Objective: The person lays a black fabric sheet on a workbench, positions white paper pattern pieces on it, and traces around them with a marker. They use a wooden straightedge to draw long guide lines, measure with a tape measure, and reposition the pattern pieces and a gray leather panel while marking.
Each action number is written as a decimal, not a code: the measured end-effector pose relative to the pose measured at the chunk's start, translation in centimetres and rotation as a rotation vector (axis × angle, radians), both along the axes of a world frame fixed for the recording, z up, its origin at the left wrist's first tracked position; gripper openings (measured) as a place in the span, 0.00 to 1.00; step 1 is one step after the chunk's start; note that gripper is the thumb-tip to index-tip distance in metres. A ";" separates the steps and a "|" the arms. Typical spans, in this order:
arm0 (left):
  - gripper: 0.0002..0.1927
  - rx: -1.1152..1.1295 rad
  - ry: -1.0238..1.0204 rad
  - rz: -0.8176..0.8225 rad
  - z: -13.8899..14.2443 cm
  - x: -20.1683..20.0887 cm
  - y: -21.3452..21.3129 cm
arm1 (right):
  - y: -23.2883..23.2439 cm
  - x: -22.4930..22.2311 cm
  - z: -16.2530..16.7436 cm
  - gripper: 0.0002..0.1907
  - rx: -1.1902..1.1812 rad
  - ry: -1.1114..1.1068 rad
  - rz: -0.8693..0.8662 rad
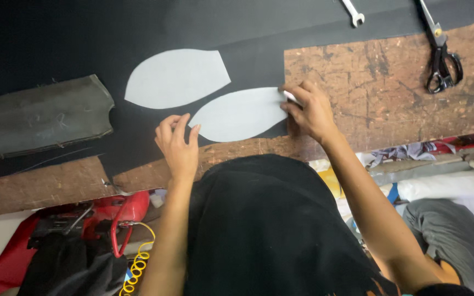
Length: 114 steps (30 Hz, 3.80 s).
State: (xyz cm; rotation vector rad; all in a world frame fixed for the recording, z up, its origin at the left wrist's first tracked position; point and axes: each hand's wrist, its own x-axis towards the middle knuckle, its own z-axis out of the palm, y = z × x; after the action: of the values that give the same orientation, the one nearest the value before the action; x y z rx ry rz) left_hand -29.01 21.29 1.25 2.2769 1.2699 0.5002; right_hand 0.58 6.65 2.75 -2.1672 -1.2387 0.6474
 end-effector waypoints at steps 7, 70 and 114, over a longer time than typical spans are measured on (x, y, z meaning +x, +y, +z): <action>0.20 0.232 0.015 -0.004 0.3 1.6 2.0 | 0.5 0.1 0.2 0.23 -0.003 0.000 0.026; 0.25 -0.347 -0.035 0.331 -0.4 -16.7 -11.8 | 1.6 10.7 -3.4 0.20 0.053 -0.670 -0.359; 0.29 0.053 0.165 0.212 2.1 -36.2 27.8 | 47.1 -48.4 -0.5 0.17 0.305 -0.406 0.556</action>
State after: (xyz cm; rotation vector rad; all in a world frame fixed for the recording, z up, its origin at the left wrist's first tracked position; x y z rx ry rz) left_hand -65.21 49.11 3.39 2.2770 1.6091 0.4301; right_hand -47.83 53.77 2.20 -1.7463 -2.0436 0.1960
